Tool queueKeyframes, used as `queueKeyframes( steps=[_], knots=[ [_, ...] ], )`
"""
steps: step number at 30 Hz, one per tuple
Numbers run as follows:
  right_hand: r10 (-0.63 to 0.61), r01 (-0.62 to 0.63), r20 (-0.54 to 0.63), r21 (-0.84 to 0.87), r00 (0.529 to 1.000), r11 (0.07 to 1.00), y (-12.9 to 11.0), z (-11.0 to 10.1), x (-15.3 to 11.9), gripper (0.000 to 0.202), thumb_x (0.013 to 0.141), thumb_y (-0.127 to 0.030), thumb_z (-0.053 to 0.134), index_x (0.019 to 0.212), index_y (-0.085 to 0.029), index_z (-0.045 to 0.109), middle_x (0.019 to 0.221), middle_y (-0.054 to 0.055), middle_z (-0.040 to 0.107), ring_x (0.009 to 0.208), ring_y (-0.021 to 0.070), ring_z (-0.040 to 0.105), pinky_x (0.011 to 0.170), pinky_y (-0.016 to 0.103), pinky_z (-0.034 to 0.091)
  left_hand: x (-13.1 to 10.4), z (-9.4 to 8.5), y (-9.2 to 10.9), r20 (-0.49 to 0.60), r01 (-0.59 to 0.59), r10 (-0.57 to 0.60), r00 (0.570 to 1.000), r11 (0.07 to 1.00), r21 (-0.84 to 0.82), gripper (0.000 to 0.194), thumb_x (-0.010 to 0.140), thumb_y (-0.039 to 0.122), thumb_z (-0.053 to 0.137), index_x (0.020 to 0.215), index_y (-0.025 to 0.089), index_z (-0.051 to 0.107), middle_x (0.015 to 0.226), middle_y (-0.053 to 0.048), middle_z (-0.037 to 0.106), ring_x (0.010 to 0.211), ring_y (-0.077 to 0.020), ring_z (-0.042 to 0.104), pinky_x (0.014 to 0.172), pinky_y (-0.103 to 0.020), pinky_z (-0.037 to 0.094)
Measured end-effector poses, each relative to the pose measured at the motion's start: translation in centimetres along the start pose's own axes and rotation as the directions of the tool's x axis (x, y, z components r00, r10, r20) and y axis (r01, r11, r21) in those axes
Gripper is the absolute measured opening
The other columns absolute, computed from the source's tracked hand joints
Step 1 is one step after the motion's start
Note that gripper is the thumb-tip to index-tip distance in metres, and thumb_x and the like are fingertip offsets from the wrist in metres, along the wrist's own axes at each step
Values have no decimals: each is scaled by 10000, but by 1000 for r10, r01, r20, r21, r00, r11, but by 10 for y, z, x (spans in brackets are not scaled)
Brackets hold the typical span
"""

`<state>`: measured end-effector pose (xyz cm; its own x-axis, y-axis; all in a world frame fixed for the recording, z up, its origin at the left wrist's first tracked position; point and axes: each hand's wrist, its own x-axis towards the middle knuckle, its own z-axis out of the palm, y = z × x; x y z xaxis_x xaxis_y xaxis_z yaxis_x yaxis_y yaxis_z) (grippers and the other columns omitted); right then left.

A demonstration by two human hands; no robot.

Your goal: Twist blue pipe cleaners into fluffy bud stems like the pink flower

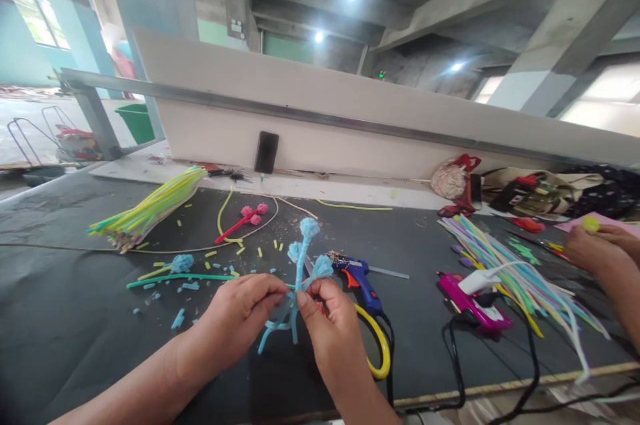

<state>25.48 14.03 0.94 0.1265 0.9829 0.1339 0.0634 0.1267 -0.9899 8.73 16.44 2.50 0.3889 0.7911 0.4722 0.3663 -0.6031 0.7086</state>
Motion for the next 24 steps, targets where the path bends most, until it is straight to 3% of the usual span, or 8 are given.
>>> queueKeyframes(
  steps=[2, 5, 11, 13, 15, 18, 21, 24],
  knots=[
    [19, -22, 26, 110, 999, 994, 1, 0, -2, 155, 749, -335, 703, 734, -207, 617, 647, -38, 515, 601, 124, 419, 576, 246, 357, 2, 1, 3, 16, 159, -158, 987, 976, -149, 154, 816, 149, 492, 755, 175, 631, 649, -1, 622, 604, -119, 557, 600, -213, 417],
    [19, -19, 2, 274, 1000, 962, -4, 5, -5, 140, 693, -311, 754, 732, -208, 668, 679, -19, 590, 654, 140, 484, 633, 254, 398, 4, 7, 7, 73, 340, -341, 937, 845, -412, 104, 755, 136, 517, 674, 170, 574, 538, 43, 533, 517, -91, 481, 527, -192, 387],
    [44, -25, -27, 477, 999, 878, -18, 20, -12, 181, 602, -327, 815, 693, -210, 710, 708, -10, 650, 701, 135, 537, 709, 254, 428, 8, 16, 11, 154, 379, -378, 913, 645, -664, 107, 692, 191, 602, 635, 162, 517, 508, 70, 460, 472, -62, 373, 467, -175, 322],
    [22, 3, -47, 482, 999, 876, -17, 23, -11, 181, 598, -320, 820, 700, -217, 711, 727, -12, 655, 716, 137, 545, 720, 257, 429, 9, 14, 11, 79, 302, -327, 942, 716, -630, 98, 691, 181, 613, 628, 156, 543, 559, 46, 499, 514, -75, 417, 504, -187, 356],
    [1, 40, -87, 474, 996, 879, -14, 24, -9, 178, 606, -313, 816, 716, -222, 709, 728, -18, 648, 718, 136, 541, 718, 258, 427, 7, 11, 11, -125, 135, -222, 967, 861, -490, 83, 691, 134, 619, 629, 155, 568, 652, 11, 546, 619, -106, 491, 589, -211, 400],
    [-21, 79, -134, 450, 991, 890, -10, 24, -5, 153, 650, -305, 789, 737, -220, 696, 727, -24, 634, 709, 129, 524, 701, 252, 419, 1, 8, 11, -363, -75, 12, 932, 985, -159, 95, 723, 89, 616, 672, 162, 583, 719, -16, 578, 723, -137, 533, 686, -241, 420],
    [-43, 108, -170, 398, 985, 911, -7, 24, -5, 141, 687, -309, 761, 768, -224, 683, 744, -22, 638, 725, 137, 528, 709, 262, 415, -8, 9, 11, -330, -167, 143, 933, 985, -44, 71, 806, 134, 572, 759, 173, 610, 761, -33, 633, 761, -147, 570, 736, -255, 440],
    [-68, 127, -184, 327, 981, 936, -5, 25, -8, 143, 710, -328, 737, 792, -228, 675, 740, -18, 628, 741, 153, 530, 722, 282, 417, -11, 12, 11, -244, -107, 75, 967, 987, -123, 86, 836, 200, 550, 848, 171, 631, 854, -58, 667, 828, -168, 596, 777, -272, 446]
  ],
)
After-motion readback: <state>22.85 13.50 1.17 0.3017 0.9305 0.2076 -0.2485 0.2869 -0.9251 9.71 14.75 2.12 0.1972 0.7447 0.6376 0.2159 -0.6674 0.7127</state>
